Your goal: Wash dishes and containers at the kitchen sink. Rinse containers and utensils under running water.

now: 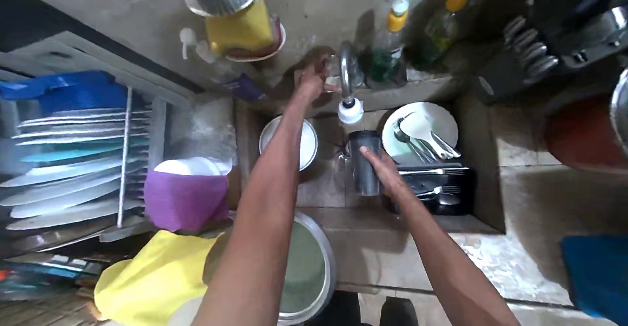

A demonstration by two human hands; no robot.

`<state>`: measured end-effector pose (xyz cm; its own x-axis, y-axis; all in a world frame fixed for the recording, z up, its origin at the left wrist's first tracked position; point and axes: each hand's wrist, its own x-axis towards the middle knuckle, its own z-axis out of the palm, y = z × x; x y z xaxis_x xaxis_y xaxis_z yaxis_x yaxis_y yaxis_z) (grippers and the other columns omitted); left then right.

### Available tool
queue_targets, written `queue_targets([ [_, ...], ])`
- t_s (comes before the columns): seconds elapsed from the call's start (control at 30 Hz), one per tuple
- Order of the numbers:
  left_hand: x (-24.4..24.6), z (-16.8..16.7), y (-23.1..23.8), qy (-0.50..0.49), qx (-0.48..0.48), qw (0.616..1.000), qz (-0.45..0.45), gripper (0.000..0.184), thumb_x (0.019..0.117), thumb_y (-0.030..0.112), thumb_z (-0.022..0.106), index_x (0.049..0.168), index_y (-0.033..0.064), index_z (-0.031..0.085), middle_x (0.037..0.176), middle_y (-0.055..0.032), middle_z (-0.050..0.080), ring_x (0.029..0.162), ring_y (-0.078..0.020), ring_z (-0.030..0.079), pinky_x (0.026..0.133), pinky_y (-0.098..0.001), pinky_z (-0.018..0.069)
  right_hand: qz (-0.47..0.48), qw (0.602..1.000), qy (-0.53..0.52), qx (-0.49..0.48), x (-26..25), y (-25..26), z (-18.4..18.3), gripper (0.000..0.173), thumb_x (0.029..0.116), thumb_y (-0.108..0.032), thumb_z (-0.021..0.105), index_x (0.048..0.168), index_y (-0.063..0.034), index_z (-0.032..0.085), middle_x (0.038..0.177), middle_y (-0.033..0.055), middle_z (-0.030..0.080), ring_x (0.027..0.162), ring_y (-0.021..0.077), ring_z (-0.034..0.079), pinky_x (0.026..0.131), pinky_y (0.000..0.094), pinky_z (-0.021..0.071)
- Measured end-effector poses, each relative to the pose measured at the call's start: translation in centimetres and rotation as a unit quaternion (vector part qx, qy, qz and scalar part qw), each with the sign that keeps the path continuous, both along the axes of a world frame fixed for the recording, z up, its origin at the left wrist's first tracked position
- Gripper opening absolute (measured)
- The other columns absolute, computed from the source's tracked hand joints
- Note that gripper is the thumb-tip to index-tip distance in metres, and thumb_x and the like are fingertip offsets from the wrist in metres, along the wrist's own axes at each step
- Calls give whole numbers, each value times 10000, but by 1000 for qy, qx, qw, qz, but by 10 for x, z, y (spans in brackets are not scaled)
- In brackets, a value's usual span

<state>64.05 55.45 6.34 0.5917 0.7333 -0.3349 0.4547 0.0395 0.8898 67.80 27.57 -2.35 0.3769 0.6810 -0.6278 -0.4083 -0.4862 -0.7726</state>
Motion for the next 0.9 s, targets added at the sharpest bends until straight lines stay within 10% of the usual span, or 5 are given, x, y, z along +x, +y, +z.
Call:
queue_targets([
  [0.13,9,-16,15,-18,-54,998,-39,433,1110,177,441,1540,133,419,1455,-148,533,1008,-217,696,780,-371,625,-4,996,87,-30,4,9,4,817,882,-842,454,1436,-248,547,1205,95,689,1019,247,683,842,498,576],
  [0.37,24,-26,27,115,21,993,-12,481,1092,456,442,1465,171,543,1350,-184,609,1027,-311,653,833,-504,551,-16,999,-9,39,-7,16,-23,751,784,-443,871,1408,-165,556,1226,92,693,1066,230,689,894,477,589],
  [0.5,9,-33,5,119,76,990,23,542,1092,487,411,1440,96,549,1213,-177,689,1020,-288,700,909,-492,571,-32,990,-129,51,-14,26,-20,1010,697,-338,941,1519,-158,382,1334,100,630,1186,215,642,987,464,561],
  [0.6,-17,-43,-37,97,-17,991,87,438,1086,410,464,1320,73,615,1021,-152,700,821,-250,691,726,-445,595,-73,981,-172,52,-19,41,-19,1099,670,-299,955,1550,-140,315,1376,132,598,1224,238,620,1015,473,543],
  [0.9,-49,-54,-66,112,-167,979,26,442,1059,411,525,1379,113,593,1310,-165,628,1145,-319,636,921,-559,552,-63,959,-271,53,-22,56,-44,1095,647,-303,968,1544,-80,381,1349,189,630,1240,287,627,1051,500,527],
])
